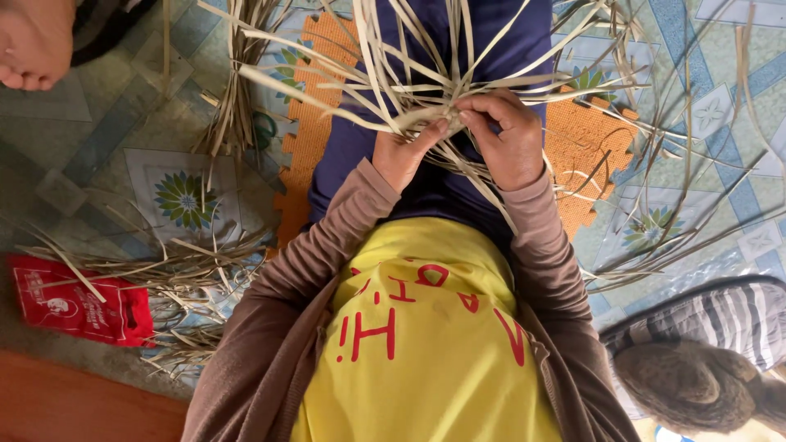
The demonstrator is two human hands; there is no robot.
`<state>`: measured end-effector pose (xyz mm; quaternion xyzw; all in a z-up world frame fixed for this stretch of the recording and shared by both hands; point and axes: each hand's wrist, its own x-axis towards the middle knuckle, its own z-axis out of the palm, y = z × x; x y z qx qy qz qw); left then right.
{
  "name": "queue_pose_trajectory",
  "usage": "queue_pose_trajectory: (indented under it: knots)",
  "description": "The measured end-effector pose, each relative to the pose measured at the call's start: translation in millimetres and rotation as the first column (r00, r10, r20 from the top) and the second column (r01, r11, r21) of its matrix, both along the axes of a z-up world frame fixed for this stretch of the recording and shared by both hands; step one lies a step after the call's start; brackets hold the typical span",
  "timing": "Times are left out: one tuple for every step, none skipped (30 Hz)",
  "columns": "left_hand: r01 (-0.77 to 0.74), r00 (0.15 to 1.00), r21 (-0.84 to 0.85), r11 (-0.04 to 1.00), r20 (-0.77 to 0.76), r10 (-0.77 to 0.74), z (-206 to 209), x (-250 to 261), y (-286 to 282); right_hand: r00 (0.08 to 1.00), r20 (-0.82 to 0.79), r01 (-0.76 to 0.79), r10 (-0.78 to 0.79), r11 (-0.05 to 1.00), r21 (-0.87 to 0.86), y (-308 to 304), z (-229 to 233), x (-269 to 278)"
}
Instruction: The person weaves dried plant fibers by hand, pulling and shifting the leaves to form a circular pattern.
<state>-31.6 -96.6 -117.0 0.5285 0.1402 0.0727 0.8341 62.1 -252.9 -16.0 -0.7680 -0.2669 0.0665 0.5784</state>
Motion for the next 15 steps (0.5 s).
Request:
queue_pose_trajectory:
  knots:
    - [-0.003, 1.0, 0.023, 1.0, 0.017, 0.003, -6.5, 0.4, -0.7, 1.0, 0.008, -0.018, 0.018, 1.0, 0.003, 0.1, 1.9, 0.3]
    - [-0.006, 0.999, 0.047, 0.999, 0.034, 0.005, -13.1, 0.8, -1.4, 0.999, 0.016, -0.037, 0.037, 0.999, 0.006, 0.3, 3.7, 0.6]
    - [-0.004, 0.999, 0.047, 0.999, 0.034, 0.003, -8.5, 1.3, -1.4, 0.999, 0.016, -0.035, 0.035, 0.999, 0.006, 1.6, 4.6, 0.8]
    - [-0.006, 0.999, 0.047, 0.999, 0.046, 0.003, -4.0, 2.0, -1.4, 0.997, 0.049, -0.059, 0.059, 0.998, -0.008, 2.9, 5.3, 1.0]
    - [-0.008, 0.998, 0.049, 0.999, 0.058, 0.005, 0.6, 2.7, -1.1, 0.993, 0.082, -0.083, 0.084, 0.996, -0.023, 4.4, 6.0, 1.6]
    - [-0.006, 0.998, 0.049, 0.999, 0.058, 0.003, 7.2, 3.8, -3.1, 0.993, 0.082, -0.081, 0.083, 0.996, -0.022, 5.1, 5.9, 2.3]
    - [-0.026, 0.997, 0.041, 0.999, 0.076, 0.022, 13.7, 4.4, -5.0, 0.985, 0.125, -0.111, 0.118, 0.992, -0.056, 5.9, 5.7, 2.7]
    - [-0.045, 0.995, 0.031, 0.998, 0.093, 0.042, 20.1, 5.0, -6.8, 0.974, 0.167, -0.139, 0.153, 0.986, -0.09, 6.7, 5.4, 3.1]
    - [-0.043, 0.995, 0.031, 0.999, 0.092, 0.04, 14.9, 3.4, -6.3, 0.974, 0.167, -0.138, 0.152, 0.986, -0.09, 7.2, 8.6, 3.2]
    - [-0.003, 0.995, -0.017, 1.0, 0.1, 0.005, 9.7, 1.8, -5.7, 0.974, 0.162, -0.147, 0.16, 0.985, -0.088, 7.8, 11.8, 3.4]
    - [0.037, 0.994, -0.065, 0.997, 0.109, -0.03, 4.5, 0.3, -5.4, 0.973, 0.158, -0.157, 0.169, 0.984, -0.085, 8.2, 14.9, 3.7]
    - [0.038, 0.994, -0.066, 0.997, 0.108, -0.03, -8.9, -2.0, -5.6, 0.973, 0.157, -0.157, 0.169, 0.984, -0.086, 7.1, 9.6, 2.6]
    - [0.06, 0.992, -0.074, 0.995, 0.114, -0.051, -22.3, -4.6, -5.6, 0.979, 0.145, -0.133, 0.146, 0.987, -0.094, 6.2, 4.2, 1.3]
    - [0.082, 0.99, -0.082, 0.993, 0.121, -0.071, -35.7, -7.2, -5.5, 0.983, 0.134, -0.109, 0.122, 0.989, -0.103, 5.4, -1.2, -0.1]
    - [0.081, 0.99, -0.084, 0.993, 0.12, -0.071, -21.9, -3.4, -4.7, 0.984, 0.132, -0.109, 0.123, 0.989, -0.104, 5.6, -3.2, -3.8]
